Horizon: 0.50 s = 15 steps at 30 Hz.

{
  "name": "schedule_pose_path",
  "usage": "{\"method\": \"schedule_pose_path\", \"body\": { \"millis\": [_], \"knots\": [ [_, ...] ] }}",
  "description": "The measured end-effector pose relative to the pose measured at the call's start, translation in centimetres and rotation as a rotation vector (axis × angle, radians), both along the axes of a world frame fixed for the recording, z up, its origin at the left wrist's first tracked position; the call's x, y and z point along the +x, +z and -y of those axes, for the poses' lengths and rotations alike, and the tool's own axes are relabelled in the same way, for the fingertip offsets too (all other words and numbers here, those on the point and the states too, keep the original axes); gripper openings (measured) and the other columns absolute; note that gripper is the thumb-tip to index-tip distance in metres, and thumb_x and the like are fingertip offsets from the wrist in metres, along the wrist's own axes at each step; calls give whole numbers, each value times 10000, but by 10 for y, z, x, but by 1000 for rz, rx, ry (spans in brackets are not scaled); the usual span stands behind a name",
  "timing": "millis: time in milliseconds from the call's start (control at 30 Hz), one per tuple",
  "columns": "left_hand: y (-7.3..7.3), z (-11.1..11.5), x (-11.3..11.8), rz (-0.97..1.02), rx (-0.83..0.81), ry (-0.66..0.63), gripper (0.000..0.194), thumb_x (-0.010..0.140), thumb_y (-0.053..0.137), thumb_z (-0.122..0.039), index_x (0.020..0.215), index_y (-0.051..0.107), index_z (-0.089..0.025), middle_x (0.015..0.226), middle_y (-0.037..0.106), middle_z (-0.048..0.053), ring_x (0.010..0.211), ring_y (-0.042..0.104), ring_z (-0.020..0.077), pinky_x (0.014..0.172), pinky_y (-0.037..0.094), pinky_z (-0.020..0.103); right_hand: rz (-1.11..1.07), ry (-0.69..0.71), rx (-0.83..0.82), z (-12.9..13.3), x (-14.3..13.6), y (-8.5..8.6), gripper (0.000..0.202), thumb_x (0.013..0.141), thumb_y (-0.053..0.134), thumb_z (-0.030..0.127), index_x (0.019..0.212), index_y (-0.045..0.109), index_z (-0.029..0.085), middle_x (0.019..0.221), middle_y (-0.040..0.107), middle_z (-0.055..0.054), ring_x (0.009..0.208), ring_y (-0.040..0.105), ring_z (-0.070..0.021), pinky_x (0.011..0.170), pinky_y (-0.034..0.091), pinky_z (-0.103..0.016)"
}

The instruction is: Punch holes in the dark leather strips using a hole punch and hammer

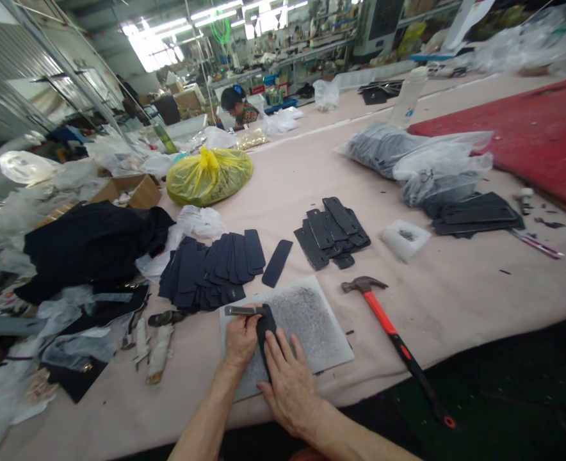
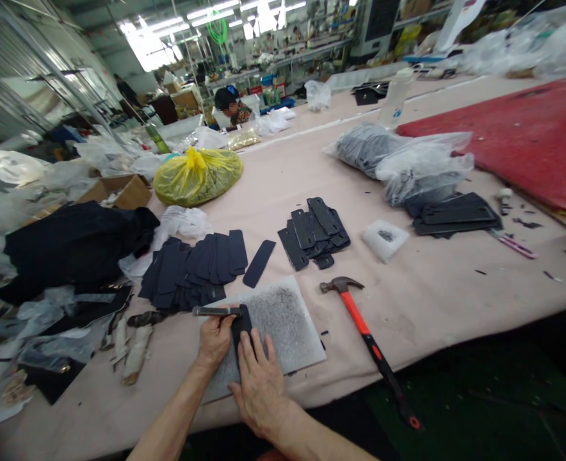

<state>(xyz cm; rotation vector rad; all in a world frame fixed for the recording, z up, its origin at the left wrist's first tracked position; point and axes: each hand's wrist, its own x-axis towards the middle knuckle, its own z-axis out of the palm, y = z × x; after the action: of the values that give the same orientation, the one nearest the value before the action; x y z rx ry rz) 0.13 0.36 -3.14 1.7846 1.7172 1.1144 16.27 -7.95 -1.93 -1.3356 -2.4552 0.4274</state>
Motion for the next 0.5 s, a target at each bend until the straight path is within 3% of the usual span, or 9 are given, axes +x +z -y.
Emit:
{"method": "schedule_pose_path", "body": {
  "millis": [500],
  "knots": [
    [1,-4,2,-96,15,-42,223,908,494,-261,991,693,-202,1009,750,60,978,697,215,914,549,351,-21,5,-20,-2,0,-1,683,898,533,365,1478,356,50,1576,256,-152,1451,152,-374,1172,78,-534]
  ]
}}
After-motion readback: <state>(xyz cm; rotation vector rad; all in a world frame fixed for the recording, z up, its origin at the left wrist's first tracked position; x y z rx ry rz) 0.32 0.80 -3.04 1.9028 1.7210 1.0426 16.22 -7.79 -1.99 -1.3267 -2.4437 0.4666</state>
